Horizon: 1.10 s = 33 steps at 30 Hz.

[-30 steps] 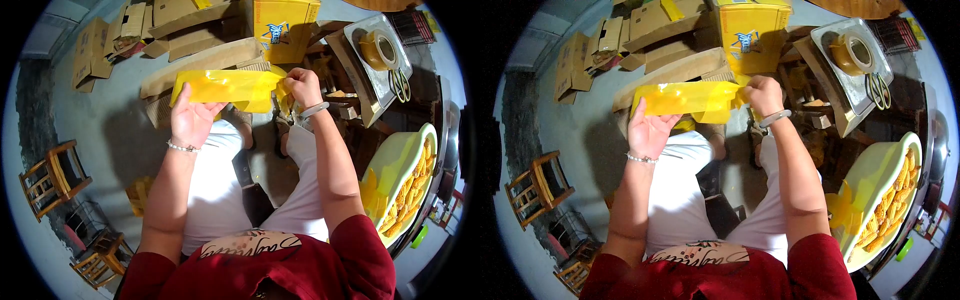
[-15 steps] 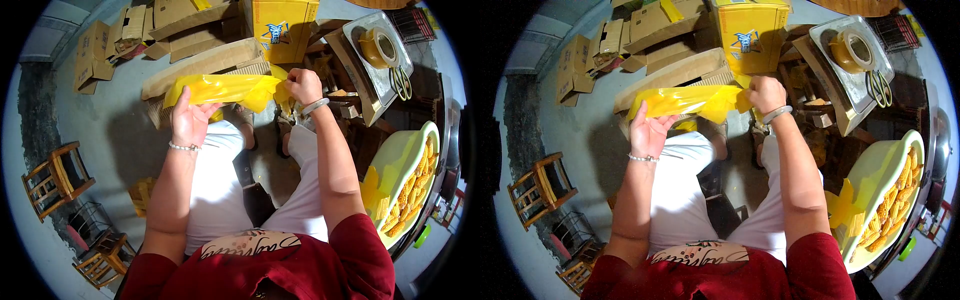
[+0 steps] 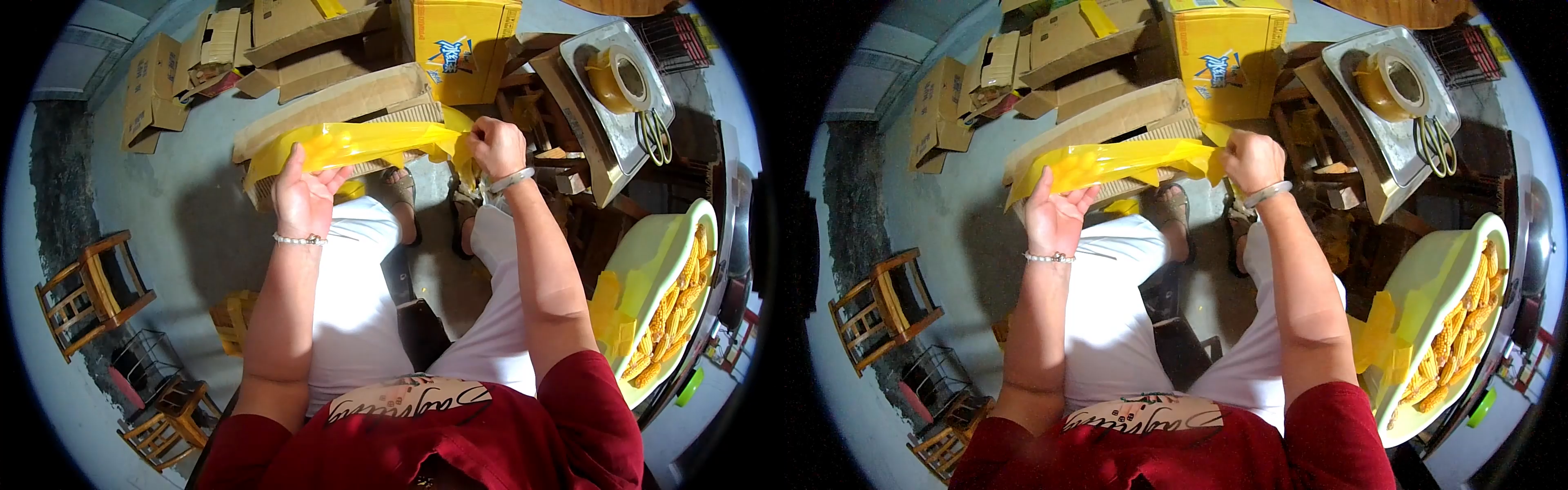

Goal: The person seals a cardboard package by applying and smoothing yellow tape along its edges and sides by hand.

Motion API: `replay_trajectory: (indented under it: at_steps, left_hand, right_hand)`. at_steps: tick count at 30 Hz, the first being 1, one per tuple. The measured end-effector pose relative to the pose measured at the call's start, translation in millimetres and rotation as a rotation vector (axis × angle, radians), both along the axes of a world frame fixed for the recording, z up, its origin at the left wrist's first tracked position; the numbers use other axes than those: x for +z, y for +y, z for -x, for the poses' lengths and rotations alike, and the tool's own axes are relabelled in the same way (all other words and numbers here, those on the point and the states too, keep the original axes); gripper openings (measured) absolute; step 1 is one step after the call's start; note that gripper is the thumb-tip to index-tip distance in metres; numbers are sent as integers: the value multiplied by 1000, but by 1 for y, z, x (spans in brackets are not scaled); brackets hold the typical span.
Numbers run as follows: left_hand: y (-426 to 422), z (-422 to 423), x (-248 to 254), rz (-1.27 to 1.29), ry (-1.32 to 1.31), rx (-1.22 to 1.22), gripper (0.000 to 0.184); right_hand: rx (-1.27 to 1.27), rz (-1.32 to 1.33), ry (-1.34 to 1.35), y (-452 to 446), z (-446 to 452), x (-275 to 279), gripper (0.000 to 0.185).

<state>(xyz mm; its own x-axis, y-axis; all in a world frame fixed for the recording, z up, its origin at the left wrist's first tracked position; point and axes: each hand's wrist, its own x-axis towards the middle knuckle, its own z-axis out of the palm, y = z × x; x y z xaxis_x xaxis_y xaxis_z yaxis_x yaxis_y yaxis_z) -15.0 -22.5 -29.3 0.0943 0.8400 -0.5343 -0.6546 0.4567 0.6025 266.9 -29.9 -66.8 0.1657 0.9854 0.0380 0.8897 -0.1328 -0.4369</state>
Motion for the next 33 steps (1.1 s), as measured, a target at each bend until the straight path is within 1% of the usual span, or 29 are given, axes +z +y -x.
replay_trajectory:
  at_steps: [1,2,4,5,6,8,10,12,13,14,16,18,20,22,23,26,27,28,29,31,33]
  left_hand:
    - [0,0,1,-4,3,13,40]
    - [0,1,2,-9,6,26,40]
    - [9,41,-11,-240,619,-24,40]
    - [13,59,-16,-354,924,-55,40]
    - [17,65,-17,-341,693,16,40]
    - [13,74,-22,-290,239,148,38]
    - [10,61,-12,-156,117,215,35]
    - [25,39,9,-76,-11,287,33]
    - [24,36,14,-73,51,303,32]
    - [22,38,13,-73,47,281,31]
    - [19,42,4,-71,31,244,30]
    - [18,40,0,-66,60,283,29]
    - [14,40,-1,-74,103,299,28]
    - [14,40,0,-111,154,291,27]
    - [13,42,-3,-117,161,288,28]
    - [15,48,-12,-142,162,262,28]
    - [15,50,-11,-154,160,254,28]
    - [15,50,-10,-169,161,249,28]
    - [14,48,-7,-159,152,268,28]
    - [14,44,-4,-191,165,252,27]
    - [13,41,-2,-200,181,252,27]
  right_hand:
    - [2,-9,-9,-1,-2,-1,15]
    - [-56,28,-69,-1,-8,-6,15]
    - [-175,105,-189,-4,-33,-16,16]
    - [-229,182,-141,-13,-57,-13,16]
    - [-272,245,-98,-12,-82,-10,16]
    - [-270,227,-125,-22,-93,-18,17]
    - [-140,321,-194,-32,-93,-46,17]
    - [-222,387,-332,-31,-89,-53,17]
    - [-262,527,-316,-34,-98,-60,20]
    - [-199,665,-336,-39,-106,-67,23]
    - [603,1024,-909,-48,-142,-124,25]
    - [384,944,-715,-44,-126,-102,23]
    - [104,856,-524,-41,-108,-82,22]
    - [-242,740,-338,-36,-101,-74,20]
    - [-184,744,-265,-35,-108,-74,20]
    - [-614,745,462,-31,-130,-95,21]
    - [-608,684,543,-31,-118,-75,25]
    - [-516,645,640,-37,-131,-98,28]
    - [-343,568,338,-44,-128,-104,30]
    - [-235,480,-32,-42,-111,-98,31]
    - [-374,476,-181,-35,-101,-81,29]
